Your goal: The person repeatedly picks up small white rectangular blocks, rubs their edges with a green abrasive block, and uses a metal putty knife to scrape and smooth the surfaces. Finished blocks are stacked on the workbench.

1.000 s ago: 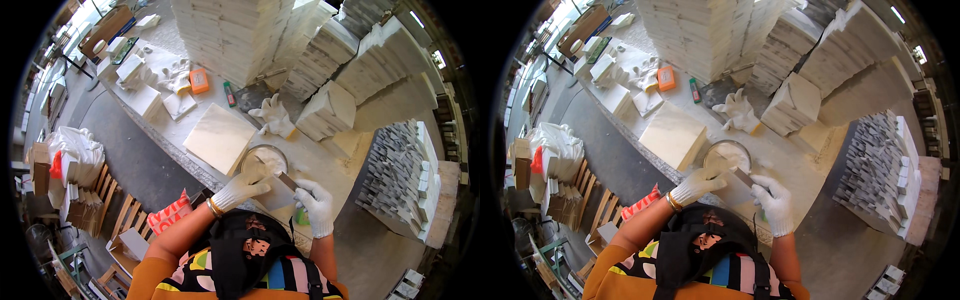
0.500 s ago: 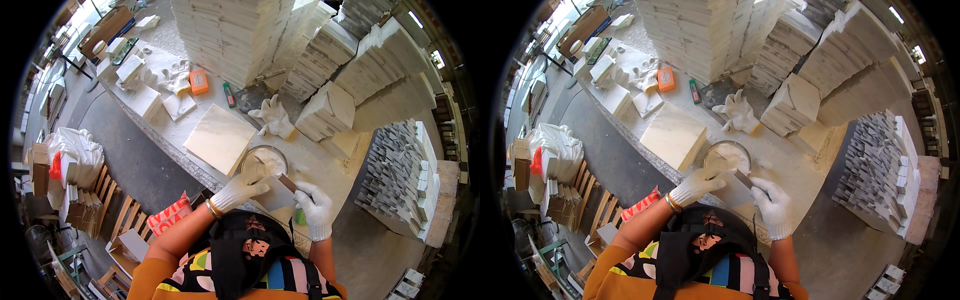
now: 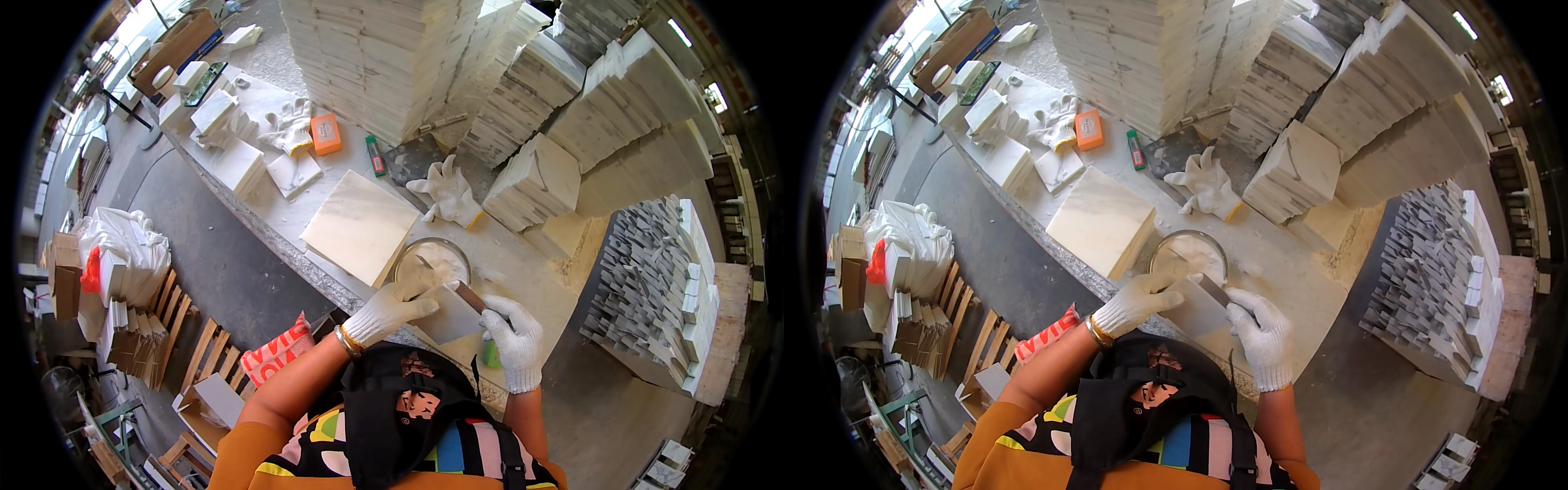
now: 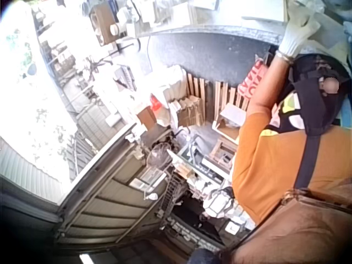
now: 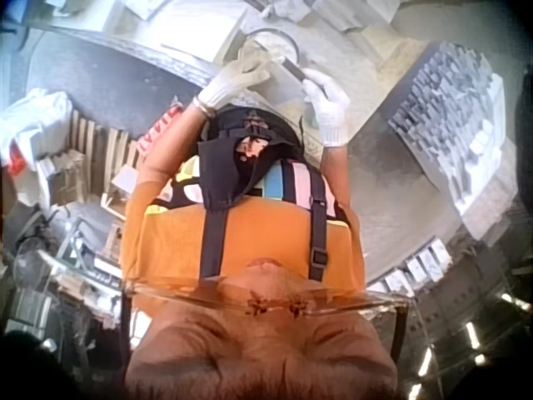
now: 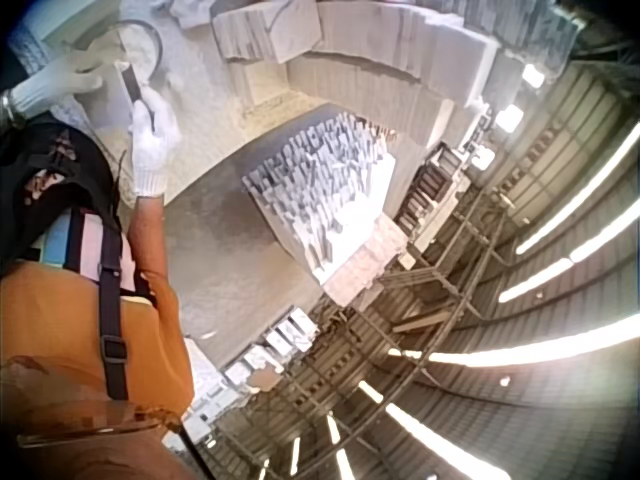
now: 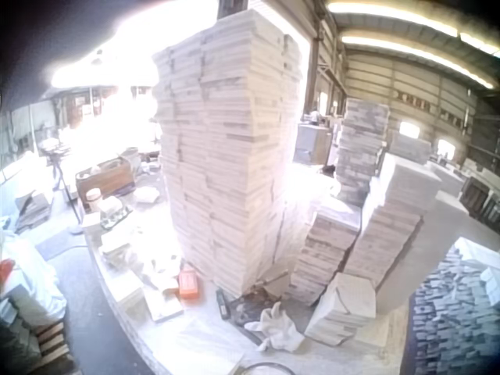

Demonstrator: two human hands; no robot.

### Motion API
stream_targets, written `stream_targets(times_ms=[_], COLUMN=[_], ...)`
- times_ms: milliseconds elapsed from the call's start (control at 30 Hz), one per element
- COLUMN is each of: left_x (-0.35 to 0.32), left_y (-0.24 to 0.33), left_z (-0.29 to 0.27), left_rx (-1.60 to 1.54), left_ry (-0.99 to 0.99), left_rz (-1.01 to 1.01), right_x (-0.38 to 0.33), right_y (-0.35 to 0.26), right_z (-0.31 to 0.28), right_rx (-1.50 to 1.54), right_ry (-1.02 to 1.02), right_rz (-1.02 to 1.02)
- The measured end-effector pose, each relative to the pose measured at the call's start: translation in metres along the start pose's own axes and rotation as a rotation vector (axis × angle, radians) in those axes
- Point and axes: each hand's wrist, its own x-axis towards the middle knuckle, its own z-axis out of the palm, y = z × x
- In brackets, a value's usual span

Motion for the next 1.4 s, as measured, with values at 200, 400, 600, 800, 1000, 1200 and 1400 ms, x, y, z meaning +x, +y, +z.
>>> stream_targets(times_ms=[200, 400, 600, 800, 1000, 1200, 1400], left_x=[0.002, -0.001, 0.001, 0.001, -0.002, -0.005, -0.001], left_y=[-0.011, 0.002, -0.008, -0.016, -0.011, 0.005, -0.01], left_z=[-0.002, -0.003, -0.005, -0.003, 0.003, -0.005, 0.004], left_rx=[-0.023, -0.006, 0.0, -0.071, -0.062, -0.022, -0.051], left_ry=[-0.05, -0.004, -0.034, -0.07, 0.015, -0.114, -0.023], left_rz=[-0.041, -0.078, -0.122, -0.036, 0.008, -0.178, 0.053], right_x=[-0.002, -0.004, -0.004, -0.001, 0.004, 0.005, 0.006], right_y=[-0.001, 0.0, 0.001, -0.001, 0.003, 0.007, 0.006], right_z=[-0.002, -0.003, -0.002, -0.003, -0.008, -0.01, -0.011], right_rx=[-0.024, -0.068, -0.094, -0.055, -0.116, -0.173, -0.125], right_ry=[0.0, 0.009, 0.02, -0.003, -0.047, -0.035, -0.019], right_rz=[-0.008, -0.045, -0.079, -0.072, -0.184, -0.279, -0.238])
